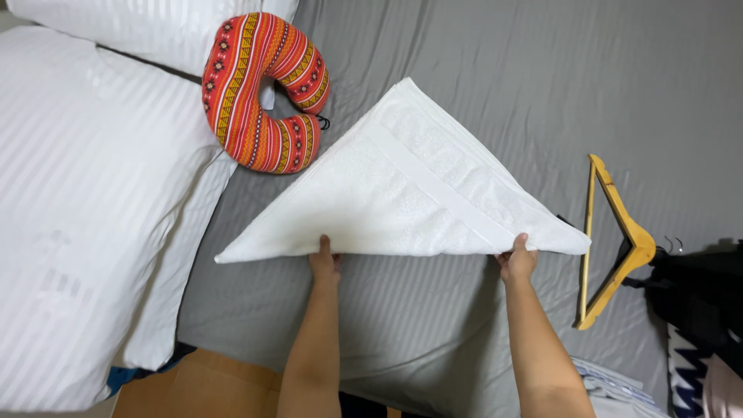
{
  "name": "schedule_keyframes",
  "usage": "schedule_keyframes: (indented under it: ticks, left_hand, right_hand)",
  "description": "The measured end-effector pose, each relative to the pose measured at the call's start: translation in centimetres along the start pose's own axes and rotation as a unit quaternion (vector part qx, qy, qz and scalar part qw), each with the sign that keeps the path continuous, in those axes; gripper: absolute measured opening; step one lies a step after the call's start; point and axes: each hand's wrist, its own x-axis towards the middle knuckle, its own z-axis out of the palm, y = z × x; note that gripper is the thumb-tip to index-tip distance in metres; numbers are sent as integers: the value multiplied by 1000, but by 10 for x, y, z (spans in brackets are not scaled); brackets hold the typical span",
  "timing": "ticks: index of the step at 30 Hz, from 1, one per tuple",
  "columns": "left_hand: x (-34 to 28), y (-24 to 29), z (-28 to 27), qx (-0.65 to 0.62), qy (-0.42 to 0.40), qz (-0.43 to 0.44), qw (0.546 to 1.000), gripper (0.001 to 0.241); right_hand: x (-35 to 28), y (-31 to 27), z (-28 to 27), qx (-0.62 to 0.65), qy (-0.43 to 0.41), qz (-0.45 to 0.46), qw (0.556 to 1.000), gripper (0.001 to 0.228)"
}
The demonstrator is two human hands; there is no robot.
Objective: The person folds a white towel into a decorative swan shape and places it on a bed, then uses a wooden hanger to organize another towel and places it on a rack.
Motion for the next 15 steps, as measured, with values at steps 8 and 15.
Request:
schedule_keyframes:
  ticks: [8, 15]
  left_hand:
    - [-113, -10, -92, 14, 30, 104, 994, 42]
    - [-117, -46, -236, 237, -10, -29, 971, 49]
  right_hand:
    - [-46, 72, -125, -44, 63, -91, 993, 37]
    - [-123, 87, -181, -85, 214, -7, 973, 52]
